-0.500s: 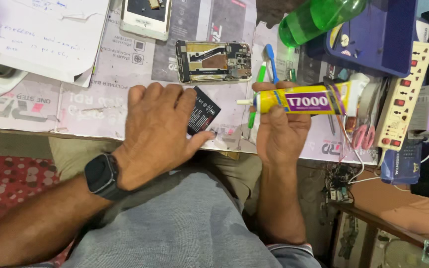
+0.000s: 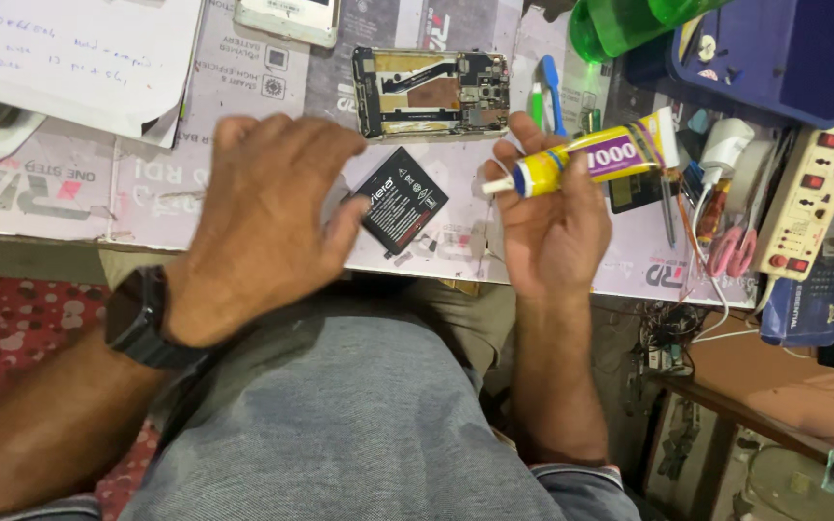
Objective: The person applies adhesive from a tube to a replacement mobile phone battery, then installs the battery into the phone chassis and uses a tool to secure internal components.
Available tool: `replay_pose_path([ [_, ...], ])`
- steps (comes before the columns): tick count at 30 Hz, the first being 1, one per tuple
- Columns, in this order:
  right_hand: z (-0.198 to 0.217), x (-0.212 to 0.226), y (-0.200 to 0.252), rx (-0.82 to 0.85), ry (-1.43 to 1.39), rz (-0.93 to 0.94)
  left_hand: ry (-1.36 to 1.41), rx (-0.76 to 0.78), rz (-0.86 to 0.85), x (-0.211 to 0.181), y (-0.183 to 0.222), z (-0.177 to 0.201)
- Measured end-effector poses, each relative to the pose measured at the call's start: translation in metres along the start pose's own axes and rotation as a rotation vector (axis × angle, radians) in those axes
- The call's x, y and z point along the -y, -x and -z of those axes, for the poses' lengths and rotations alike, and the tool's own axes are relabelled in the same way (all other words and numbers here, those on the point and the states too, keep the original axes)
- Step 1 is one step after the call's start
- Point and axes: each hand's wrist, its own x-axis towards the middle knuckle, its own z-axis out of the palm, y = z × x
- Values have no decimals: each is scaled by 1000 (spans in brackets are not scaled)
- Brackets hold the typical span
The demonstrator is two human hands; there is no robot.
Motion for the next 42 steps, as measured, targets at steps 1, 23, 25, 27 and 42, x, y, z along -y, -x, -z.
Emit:
replay_pose_path([
  [1, 4, 1, 1, 10, 15, 9, -22, -8, -5, 2, 1, 1],
  [23, -8, -26, -2, 97, -29, -19, 345, -136, -197, -17, -22, -5],
  [25, -7, -27, -3, 93, -36, -37, 379, -157, -212, -18, -25, -9],
  [27, -5, -28, -4, 101, -41, -46, 419, -204, -222, -18, -26, -12],
  [42, -6, -28, 1, 151, -54, -61, 558, -151, 44, -11, -26, -19],
])
